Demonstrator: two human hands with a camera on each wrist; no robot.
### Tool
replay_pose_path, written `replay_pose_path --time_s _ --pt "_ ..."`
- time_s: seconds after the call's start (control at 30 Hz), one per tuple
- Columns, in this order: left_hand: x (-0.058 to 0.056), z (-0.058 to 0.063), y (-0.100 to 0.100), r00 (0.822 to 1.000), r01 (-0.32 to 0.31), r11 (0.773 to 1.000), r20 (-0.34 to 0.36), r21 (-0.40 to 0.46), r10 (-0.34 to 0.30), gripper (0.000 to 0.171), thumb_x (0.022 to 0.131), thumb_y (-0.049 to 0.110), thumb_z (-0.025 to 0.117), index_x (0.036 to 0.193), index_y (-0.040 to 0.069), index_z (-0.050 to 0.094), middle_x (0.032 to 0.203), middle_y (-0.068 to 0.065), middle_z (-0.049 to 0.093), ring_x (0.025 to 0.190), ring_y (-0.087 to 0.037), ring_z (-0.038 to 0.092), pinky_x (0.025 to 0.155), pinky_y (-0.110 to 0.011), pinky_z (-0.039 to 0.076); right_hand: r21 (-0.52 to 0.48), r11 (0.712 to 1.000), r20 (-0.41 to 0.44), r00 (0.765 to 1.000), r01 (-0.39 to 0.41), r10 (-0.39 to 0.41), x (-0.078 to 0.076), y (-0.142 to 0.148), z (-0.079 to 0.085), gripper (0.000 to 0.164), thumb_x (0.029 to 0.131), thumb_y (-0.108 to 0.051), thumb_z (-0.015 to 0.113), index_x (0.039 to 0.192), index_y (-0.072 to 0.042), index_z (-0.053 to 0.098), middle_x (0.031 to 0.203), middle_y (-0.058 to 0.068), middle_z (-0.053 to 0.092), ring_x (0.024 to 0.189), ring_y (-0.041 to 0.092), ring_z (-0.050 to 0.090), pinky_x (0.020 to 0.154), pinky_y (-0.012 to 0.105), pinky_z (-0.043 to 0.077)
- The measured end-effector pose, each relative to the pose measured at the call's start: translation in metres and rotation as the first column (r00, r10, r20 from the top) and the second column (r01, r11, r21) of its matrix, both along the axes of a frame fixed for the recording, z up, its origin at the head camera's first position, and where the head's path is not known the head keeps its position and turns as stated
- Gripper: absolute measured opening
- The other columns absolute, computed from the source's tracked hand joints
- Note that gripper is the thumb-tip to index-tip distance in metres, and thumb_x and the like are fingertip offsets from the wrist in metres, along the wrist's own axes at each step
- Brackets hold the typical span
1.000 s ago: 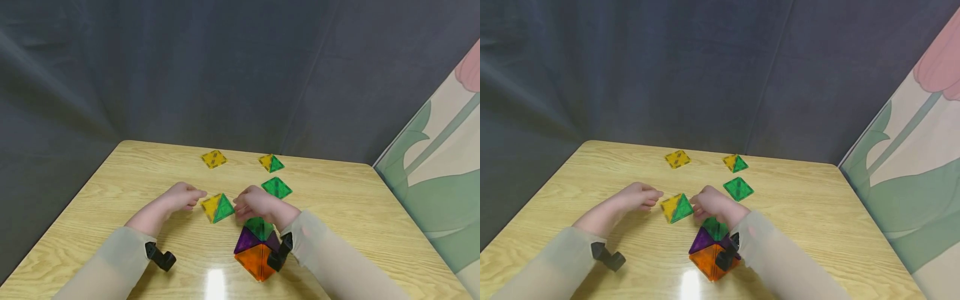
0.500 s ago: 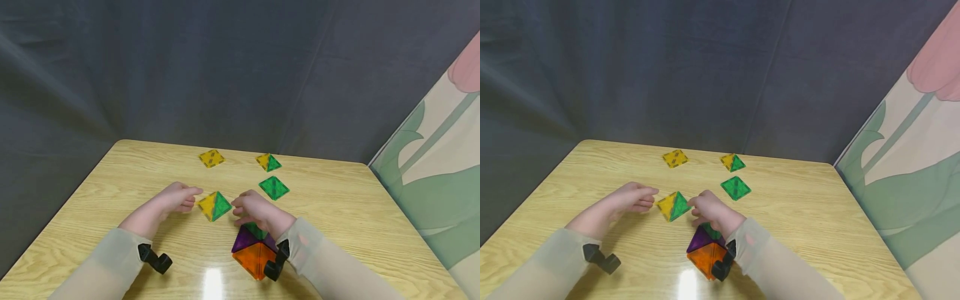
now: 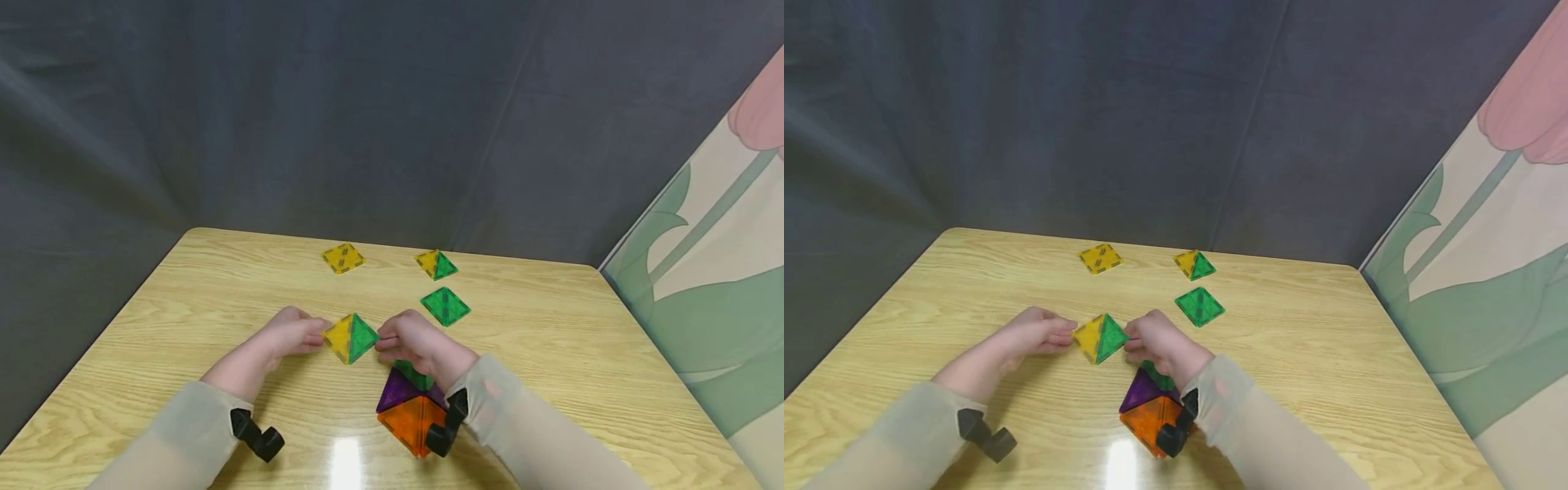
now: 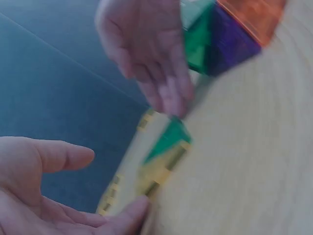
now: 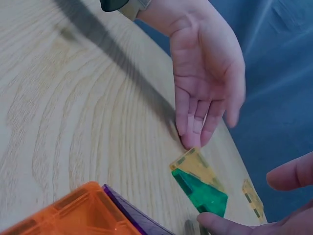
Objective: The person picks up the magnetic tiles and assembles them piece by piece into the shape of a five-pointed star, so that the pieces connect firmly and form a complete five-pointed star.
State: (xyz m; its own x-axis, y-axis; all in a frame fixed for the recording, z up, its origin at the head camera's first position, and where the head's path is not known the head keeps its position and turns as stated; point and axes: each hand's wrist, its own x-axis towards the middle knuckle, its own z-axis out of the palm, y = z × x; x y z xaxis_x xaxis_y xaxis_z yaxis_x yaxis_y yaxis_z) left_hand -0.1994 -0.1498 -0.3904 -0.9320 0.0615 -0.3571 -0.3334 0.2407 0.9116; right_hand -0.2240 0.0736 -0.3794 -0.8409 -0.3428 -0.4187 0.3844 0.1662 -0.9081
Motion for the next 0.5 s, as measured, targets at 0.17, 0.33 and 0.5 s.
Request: replay_pose_path --time_s 0.17,0.33,0.5 --pt "-0.003 -0.012 0.002 0.998 -0.020 0.998 -0.053 -0.057 0.017 0.031 0.092 0.003 0.064 0.112 -0.019 0.054 0.103 -0.021 0.057 0.084 -0.022 0.063 0.071 -0.031 0.059 0.021 1.000 -0.010 1.000 -0.001 0.001 -0.002 -0.005 -0.006 0.005 0.095 0.002 0.048 0.098 0.005 0.051 0.119 0.024 0.045 0.101 0.037 0.056 0.092 0.048 0.053" --pt "-0.004 -0.020 0.001 0.996 -0.024 0.996 -0.090 -0.091 0.016 0.018 0.088 -0.006 0.064 0.103 -0.015 0.060 0.090 -0.016 0.059 0.065 -0.016 0.059 0.059 -0.027 0.056 0.079 0.996 -0.031 0.998 -0.043 0.046 -0.004 -0.010 -0.011 0.008 0.092 0.005 0.051 0.098 0.009 0.053 0.099 0.018 0.050 0.086 0.029 0.058 0.084 0.043 0.057" --pt "-0.002 -0.025 -0.002 0.998 -0.018 0.998 -0.058 -0.058 0.015 0.013 0.090 -0.005 0.064 0.100 -0.011 0.064 0.085 -0.013 0.062 0.065 -0.015 0.058 0.057 -0.024 0.055 0.161 0.984 -0.060 0.994 -0.082 0.093 -0.005 -0.013 -0.013 0.033 0.091 0.007 0.055 0.123 0.015 0.051 0.104 0.022 0.055 0.086 0.034 0.067 0.078 0.039 0.059"
